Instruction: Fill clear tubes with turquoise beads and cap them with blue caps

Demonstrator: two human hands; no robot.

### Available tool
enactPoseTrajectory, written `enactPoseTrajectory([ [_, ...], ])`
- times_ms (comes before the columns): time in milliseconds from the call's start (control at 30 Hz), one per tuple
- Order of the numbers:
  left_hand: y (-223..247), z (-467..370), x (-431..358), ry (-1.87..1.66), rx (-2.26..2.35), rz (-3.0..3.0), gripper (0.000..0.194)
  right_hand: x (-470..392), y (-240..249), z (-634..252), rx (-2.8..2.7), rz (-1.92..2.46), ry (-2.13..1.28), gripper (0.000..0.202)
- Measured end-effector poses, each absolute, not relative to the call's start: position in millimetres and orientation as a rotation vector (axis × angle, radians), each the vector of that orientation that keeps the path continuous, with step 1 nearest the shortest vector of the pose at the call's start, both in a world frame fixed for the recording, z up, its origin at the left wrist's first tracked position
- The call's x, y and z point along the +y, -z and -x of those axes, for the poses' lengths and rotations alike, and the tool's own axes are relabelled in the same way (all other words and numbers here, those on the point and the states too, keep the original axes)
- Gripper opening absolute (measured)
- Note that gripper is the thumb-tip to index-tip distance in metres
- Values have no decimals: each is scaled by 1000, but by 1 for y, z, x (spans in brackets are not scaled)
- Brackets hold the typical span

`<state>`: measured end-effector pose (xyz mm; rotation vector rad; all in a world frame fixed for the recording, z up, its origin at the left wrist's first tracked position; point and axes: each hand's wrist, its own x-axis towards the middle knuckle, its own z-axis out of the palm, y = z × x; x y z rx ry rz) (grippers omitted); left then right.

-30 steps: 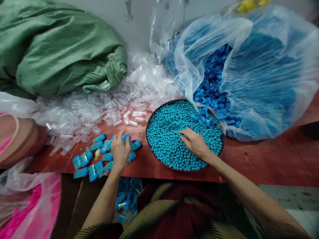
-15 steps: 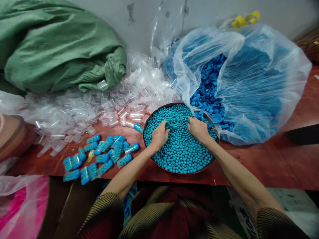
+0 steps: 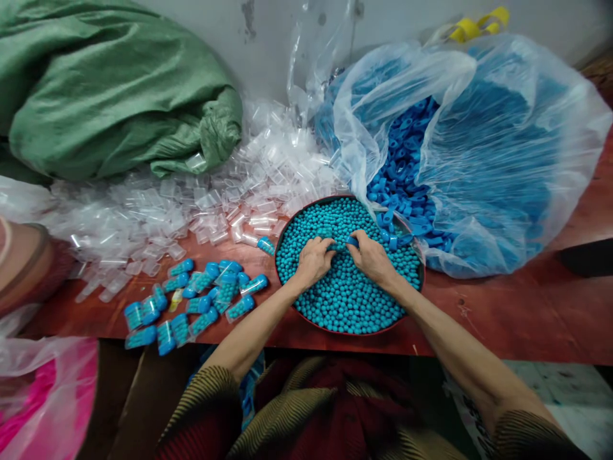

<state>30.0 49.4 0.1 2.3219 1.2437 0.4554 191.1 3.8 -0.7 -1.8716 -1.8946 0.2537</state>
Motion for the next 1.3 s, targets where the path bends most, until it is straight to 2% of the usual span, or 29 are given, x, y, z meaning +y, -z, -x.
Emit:
enactPoseTrajectory([
  [167,-6,-24,56,-573,1144,-2062,22,5,-6,-184,-2027,1770,-238,32],
  [300,-3,-16,59,-581,1042,-1709,21,3,-3,-189,-2080,1706,-367,34],
  [467,-4,-12,52,-522,916,-1367,30,3,-12,-192,-1801,1621,-540,33],
  [700,-13,-17,39,-554,892,-1333,43,1,-22,-176,-1551,1545,-806,19],
  [1100,-14,-18,25,-558,926,-1300,53,-17,-22,-180,-1710,1516,-636,22],
  [1300,-22,-20,14,-665,1017,-1279,34,-18,-23,-181,-1910,1347,-617,24],
])
